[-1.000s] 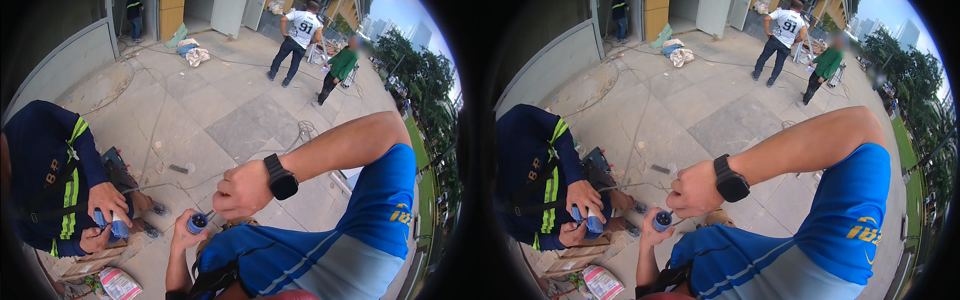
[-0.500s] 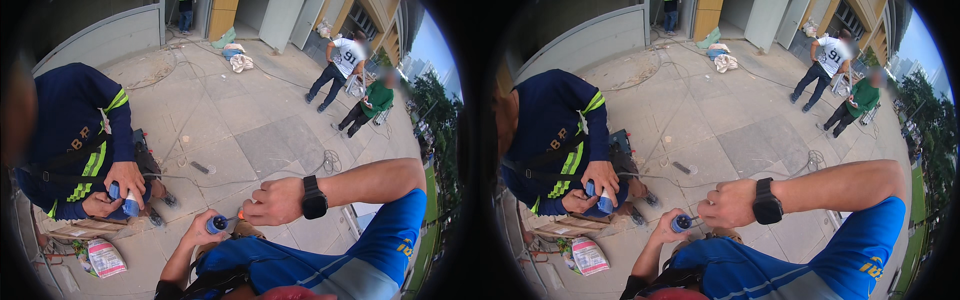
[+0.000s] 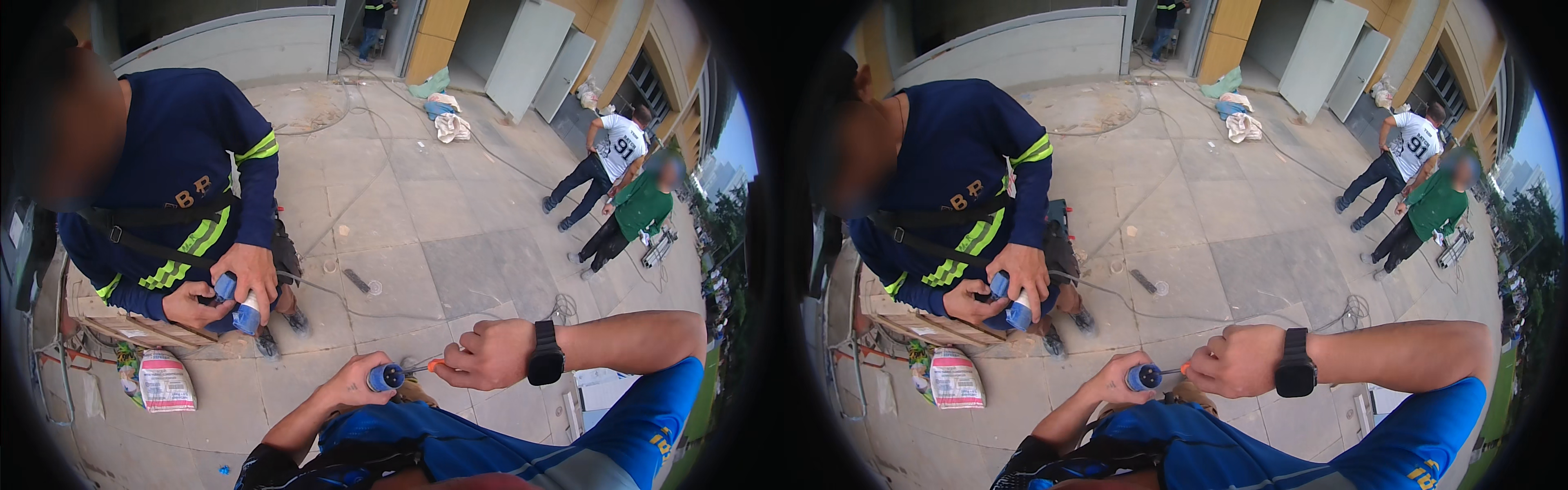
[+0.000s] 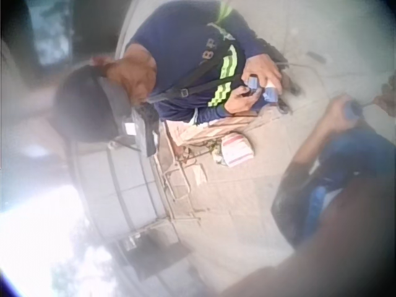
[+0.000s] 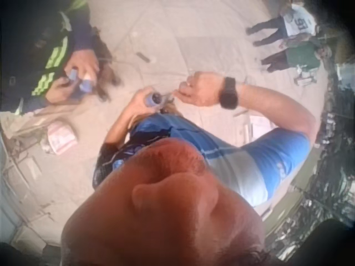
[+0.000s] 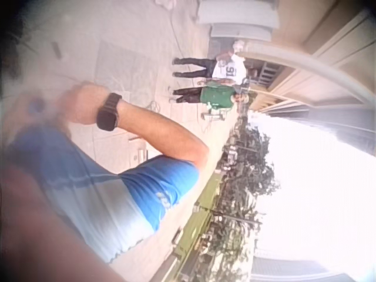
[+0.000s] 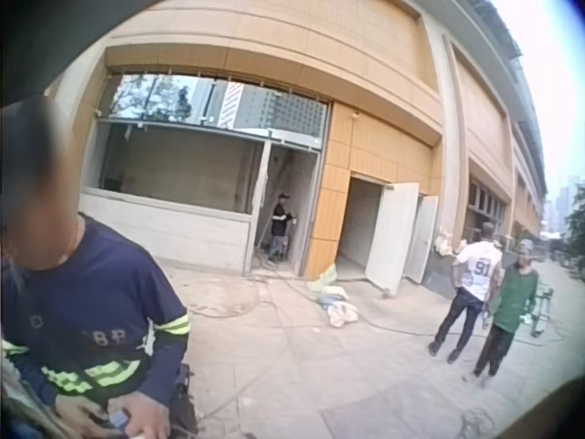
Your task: The person uses a screwdriver to open and adjust a blue industrial electrical connector, then closes it and walks toward a danger sign while holding the connector and tool.
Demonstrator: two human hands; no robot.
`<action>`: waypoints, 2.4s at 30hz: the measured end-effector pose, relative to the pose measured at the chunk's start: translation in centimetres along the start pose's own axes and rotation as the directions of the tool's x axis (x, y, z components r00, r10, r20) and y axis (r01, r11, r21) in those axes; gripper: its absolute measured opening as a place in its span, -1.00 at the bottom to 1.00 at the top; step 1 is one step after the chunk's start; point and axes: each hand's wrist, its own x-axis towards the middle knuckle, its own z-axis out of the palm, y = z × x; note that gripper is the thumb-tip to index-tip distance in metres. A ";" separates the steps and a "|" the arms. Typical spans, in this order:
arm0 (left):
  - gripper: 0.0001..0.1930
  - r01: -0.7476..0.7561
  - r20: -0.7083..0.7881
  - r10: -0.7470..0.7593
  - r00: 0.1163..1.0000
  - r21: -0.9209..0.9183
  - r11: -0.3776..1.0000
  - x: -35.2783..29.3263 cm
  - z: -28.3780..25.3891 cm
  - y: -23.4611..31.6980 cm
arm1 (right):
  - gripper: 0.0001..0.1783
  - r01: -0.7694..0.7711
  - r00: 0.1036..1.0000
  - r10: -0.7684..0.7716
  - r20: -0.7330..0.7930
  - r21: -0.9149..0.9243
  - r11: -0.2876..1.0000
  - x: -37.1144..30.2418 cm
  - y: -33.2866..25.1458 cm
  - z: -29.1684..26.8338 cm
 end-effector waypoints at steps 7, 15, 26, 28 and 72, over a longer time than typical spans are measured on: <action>-0.58 -0.082 -0.161 0.162 0.974 0.416 0.906 -0.5 1.0 2.1 | -0.66 -0.466 0.880 0.423 0.214 0.554 0.690 -1.1 -0.7 2.2; -0.57 -0.043 0.064 0.046 0.997 -0.041 0.998 -0.7 -0.8 0.1 | -0.55 -0.006 0.970 0.012 0.245 -0.025 1.000 1.4 -1.3 -1.7; -0.54 -0.167 -0.274 0.278 0.921 0.367 0.915 -1.2 1.7 -0.6 | -0.53 -0.473 0.873 0.333 0.356 0.460 0.751 1.1 -0.8 0.9; -0.56 -0.230 -0.342 0.324 0.882 0.288 0.930 -0.7 0.9 -1.7 | -0.57 -0.439 0.883 0.314 0.348 0.378 0.815 2.2 -0.6 -0.5; -0.49 -0.242 -0.479 0.228 0.848 0.033 0.970 -3.1 -1.9 1.3 | -0.57 -0.239 0.971 0.229 0.070 0.215 0.947 8.6 0.9 -9.8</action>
